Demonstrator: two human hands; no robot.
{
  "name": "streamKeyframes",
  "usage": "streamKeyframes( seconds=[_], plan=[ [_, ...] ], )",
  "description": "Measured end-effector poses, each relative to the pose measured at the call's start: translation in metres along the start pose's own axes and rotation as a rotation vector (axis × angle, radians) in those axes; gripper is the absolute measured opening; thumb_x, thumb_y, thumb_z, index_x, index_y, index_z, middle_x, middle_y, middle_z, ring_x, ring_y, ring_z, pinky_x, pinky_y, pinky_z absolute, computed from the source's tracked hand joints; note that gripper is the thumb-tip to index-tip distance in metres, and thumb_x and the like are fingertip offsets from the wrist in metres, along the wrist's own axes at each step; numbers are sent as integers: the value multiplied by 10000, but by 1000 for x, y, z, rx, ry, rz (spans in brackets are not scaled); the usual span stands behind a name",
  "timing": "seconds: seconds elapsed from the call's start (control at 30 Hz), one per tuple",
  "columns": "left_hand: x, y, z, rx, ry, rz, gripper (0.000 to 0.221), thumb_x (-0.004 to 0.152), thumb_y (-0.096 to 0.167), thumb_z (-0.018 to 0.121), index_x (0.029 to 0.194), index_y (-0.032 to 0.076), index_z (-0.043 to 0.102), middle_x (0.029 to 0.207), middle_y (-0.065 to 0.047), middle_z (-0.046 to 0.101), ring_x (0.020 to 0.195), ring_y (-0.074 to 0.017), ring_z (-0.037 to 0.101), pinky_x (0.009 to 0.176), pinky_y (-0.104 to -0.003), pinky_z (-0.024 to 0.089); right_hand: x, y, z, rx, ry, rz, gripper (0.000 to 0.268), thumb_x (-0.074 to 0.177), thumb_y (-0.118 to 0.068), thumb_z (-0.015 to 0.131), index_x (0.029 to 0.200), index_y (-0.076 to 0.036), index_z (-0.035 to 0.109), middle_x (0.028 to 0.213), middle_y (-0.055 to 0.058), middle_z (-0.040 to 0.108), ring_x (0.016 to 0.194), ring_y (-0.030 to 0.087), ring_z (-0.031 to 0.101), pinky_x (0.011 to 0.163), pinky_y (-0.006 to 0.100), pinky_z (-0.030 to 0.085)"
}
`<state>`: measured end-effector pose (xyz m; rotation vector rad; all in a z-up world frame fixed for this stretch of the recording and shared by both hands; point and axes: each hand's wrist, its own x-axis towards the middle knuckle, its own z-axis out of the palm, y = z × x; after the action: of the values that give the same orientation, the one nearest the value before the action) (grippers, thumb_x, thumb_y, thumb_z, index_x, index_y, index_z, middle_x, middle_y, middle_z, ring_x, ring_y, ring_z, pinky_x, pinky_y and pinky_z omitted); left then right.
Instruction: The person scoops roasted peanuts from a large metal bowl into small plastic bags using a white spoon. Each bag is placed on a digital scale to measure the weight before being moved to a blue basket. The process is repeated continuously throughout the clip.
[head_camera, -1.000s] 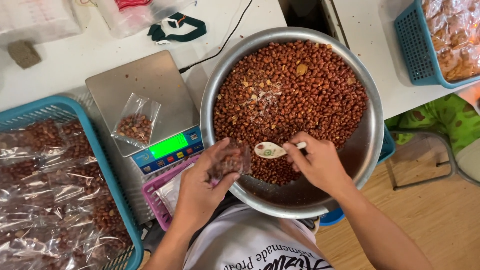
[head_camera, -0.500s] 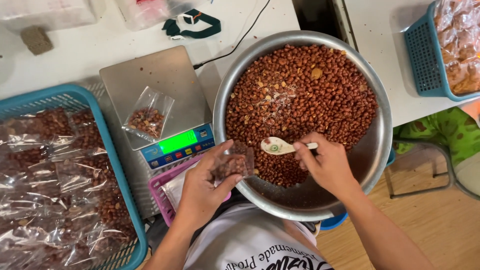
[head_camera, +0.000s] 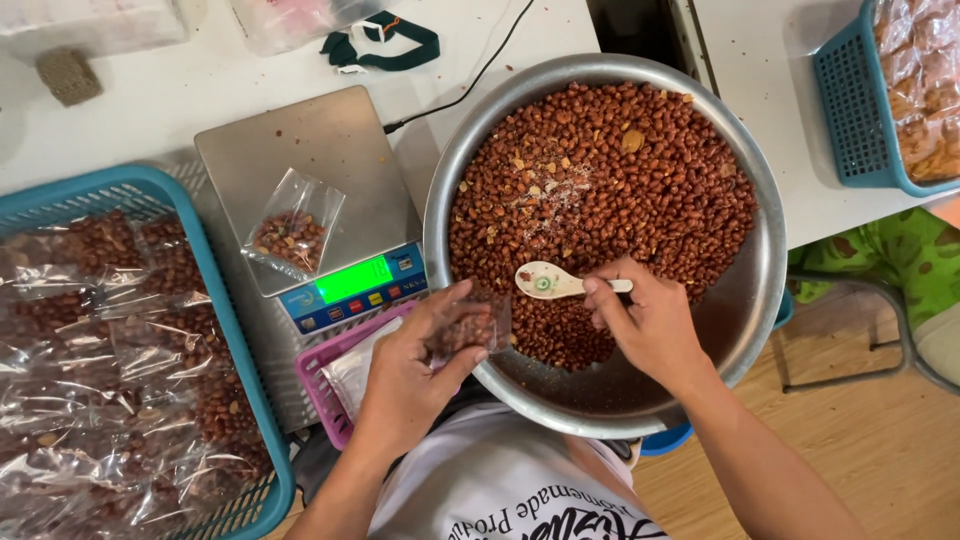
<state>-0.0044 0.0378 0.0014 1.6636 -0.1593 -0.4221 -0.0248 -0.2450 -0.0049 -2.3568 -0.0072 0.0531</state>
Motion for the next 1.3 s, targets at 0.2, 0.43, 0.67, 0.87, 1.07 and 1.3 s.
streamKeyframes(
  seconds=[0.2,0.43,0.67,0.87,1.07,1.3],
  plan=[
    [0,11,2,31,-34,-14,628,860,78,756,1444,130,529,1285,-117,754,1190,-250,749,1056,-395,589,3,-1,4,25,0,19,115,1035,-202,590,1017,-96,632,767,6,761,584,76,753,485,193,605],
    [-2,7,1,22,43,4,608,852,96,766,1420,142,555,1258,-82,767,1149,-187,754,1026,-334,592,12,-13,9,8,-95,-14,118,1030,-198,600,988,-90,621,673,-5,748,536,84,743,475,206,564],
    [-5,-3,-5,-267,-16,-168,752,782,171,827,1464,201,513,1218,-125,766,1098,-246,772,980,-357,632,13,-19,13,68,-69,133,112,1018,-199,611,1007,-93,646,764,22,775,590,104,773,514,216,611],
    [-7,3,-6,-120,-27,-155,566,821,149,792,1361,189,624,1279,-102,753,1166,-242,744,999,-402,655,12,-18,14,66,-53,62,96,1028,-179,595,1009,-93,635,779,11,758,589,93,757,474,208,593],
    [-6,-5,-5,-81,7,-96,560,843,146,770,1378,157,607,1321,-81,737,1204,-228,722,1027,-359,603,11,-21,12,57,-52,19,112,1032,-192,590,1006,-95,641,788,-7,763,607,76,755,520,202,609],
    [-3,4,3,-55,3,-12,730,857,53,762,1499,163,431,1351,-133,708,1236,-303,716,1046,-452,608,3,-8,-14,56,45,-188,132,1057,-133,569,1090,-49,666,802,45,748,631,95,737,526,194,587]
  ],
)
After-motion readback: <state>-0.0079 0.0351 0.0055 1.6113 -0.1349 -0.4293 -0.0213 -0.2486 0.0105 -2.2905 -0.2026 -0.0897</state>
